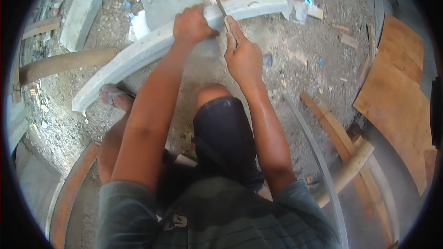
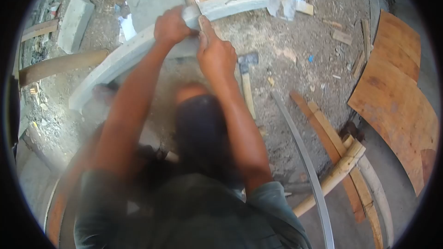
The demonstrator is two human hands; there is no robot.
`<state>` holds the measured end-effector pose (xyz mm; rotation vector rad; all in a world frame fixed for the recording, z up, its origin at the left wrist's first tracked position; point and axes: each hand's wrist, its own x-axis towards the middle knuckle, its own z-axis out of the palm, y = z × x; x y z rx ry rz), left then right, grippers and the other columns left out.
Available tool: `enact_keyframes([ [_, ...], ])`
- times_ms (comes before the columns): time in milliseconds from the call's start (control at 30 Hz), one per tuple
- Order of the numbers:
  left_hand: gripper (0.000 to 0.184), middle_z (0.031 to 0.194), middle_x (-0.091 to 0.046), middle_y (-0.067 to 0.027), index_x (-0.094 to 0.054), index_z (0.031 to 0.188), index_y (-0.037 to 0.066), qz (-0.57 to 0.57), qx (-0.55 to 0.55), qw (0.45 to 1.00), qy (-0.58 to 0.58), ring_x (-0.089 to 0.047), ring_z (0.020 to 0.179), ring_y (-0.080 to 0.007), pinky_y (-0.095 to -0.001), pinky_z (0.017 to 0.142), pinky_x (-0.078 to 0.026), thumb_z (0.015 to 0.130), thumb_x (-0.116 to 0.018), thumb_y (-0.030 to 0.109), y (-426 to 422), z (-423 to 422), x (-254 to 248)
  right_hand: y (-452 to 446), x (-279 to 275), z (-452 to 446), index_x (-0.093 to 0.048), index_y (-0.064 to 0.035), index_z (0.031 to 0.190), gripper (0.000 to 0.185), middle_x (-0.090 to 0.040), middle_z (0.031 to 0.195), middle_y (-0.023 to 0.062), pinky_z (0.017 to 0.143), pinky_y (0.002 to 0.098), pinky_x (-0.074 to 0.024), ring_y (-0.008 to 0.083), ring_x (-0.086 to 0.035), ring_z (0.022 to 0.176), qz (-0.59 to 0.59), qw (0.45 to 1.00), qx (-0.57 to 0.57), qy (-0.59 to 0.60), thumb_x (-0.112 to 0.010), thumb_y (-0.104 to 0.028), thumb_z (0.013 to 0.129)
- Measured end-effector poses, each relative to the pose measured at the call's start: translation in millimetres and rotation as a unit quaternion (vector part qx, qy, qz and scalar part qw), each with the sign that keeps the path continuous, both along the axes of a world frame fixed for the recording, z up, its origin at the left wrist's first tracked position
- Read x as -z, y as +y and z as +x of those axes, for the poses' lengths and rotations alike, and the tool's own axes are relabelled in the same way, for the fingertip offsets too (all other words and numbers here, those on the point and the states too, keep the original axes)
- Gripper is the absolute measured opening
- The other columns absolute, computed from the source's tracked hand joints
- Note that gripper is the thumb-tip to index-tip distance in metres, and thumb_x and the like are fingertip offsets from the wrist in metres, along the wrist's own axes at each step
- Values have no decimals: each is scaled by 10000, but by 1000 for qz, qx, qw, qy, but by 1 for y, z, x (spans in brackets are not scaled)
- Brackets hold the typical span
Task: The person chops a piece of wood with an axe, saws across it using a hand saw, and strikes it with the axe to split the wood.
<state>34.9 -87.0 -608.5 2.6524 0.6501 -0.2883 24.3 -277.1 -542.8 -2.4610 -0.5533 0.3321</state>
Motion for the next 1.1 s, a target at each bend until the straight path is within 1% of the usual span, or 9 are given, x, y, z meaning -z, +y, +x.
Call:
enact_keyframes([
  [133, 752, 1196, -696, -48, -658, 1232, 129, 11, 4, 1000, -15, -637, 1167, -268, -449, 989, -480, 648, -963, 492, -10, -11, 10, -90, -73, -75, -586, -172, 1534, 464, -693, 840, 302, 605, 489, -532, 462, -681, 695, -126, 979, 21, 161, -552, -126, 1074],
  [367, 788, 1226, -699, -71, -662, 1318, 124, 18, -1, 1000, -17, -635, 1173, -291, -455, 1009, -477, 676, -951, 478, -18, -14, 13, -17, 15, -16, -556, -254, 1553, 513, -685, 737, 263, 644, 541, -554, 496, -685, 699, -37, 999, 9, -9, -590, -201, 1044],
  [500, 774, 1225, -697, -64, -663, 1311, 121, 20, 21, 1000, -4, -637, 1147, -295, -454, 987, -480, 685, -940, 483, -18, -17, 3, -22, -2, -25, -590, -248, 1524, 464, -673, 696, 241, 620, 542, -538, 456, -677, 635, -25, 1000, 2, 3, -579, -217, 1061],
  [600, 766, 1211, -694, -77, -661, 1296, 114, 29, 10, 999, -43, -637, 1135, -302, -460, 988, -477, 675, -951, 456, -18, -20, 12, -91, -87, -87, -598, -173, 1524, 460, -745, 1070, 262, 717, 497, -564, 481, -703, 809, -145, 966, 52, 208, -557, -116, 1069],
  [700, 772, 1212, -694, -80, -659, 1301, 114, 31, 10, 998, -57, -638, 1134, -308, -460, 1001, -472, 667, -962, 434, -19, -20, 19, -96, -94, -90, -590, -161, 1530, 465, -743, 1085, 261, 727, 480, -572, 470, -714, 819, -155, 965, 39, 209, -559, -107, 1069],
  [833, 790, 1206, -687, -35, -649, 1291, 127, 19, 11, 999, -27, -625, 1159, -253, -440, 983, -472, 648, -968, 456, -21, -16, 20, 5, -1, 11, -620, -142, 1489, 428, -717, 1186, 265, 787, 509, -574, 499, -697, 910, 46, 999, 5, 19, -562, -113, 1066],
  [933, 789, 1195, -689, -36, -652, 1280, 123, 13, 17, 999, -33, -629, 1143, -257, -442, 977, -472, 638, -972, 450, -27, -24, 13, 1, -24, -2, -628, -131, 1477, 423, -700, 1248, 258, 805, 506, -576, 507, -687, 957, -68, 994, 6, 84, -566, -103, 1060],
  [1033, 772, 1201, -687, -50, -656, 1283, 128, 35, 11, 998, -47, -628, 1148, -276, -451, 983, -471, 655, -964, 453, -23, -25, 15, -95, -74, -92, -559, -250, 1550, 508, -696, 797, 286, 657, 560, -546, 488, -682, 678, -47, 993, 22, 103, -574, -154, 1051],
  [1100, 763, 1211, -685, -63, -659, 1295, 134, 45, 18, 998, -44, -625, 1157, -294, -460, 994, -470, 673, -957, 459, -14, -20, 17, -99, -90, -95, -567, -256, 1545, 503, -689, 778, 285, 639, 559, -542, 488, -677, 656, -40, 988, 48, 143, -575, -155, 1052],
])
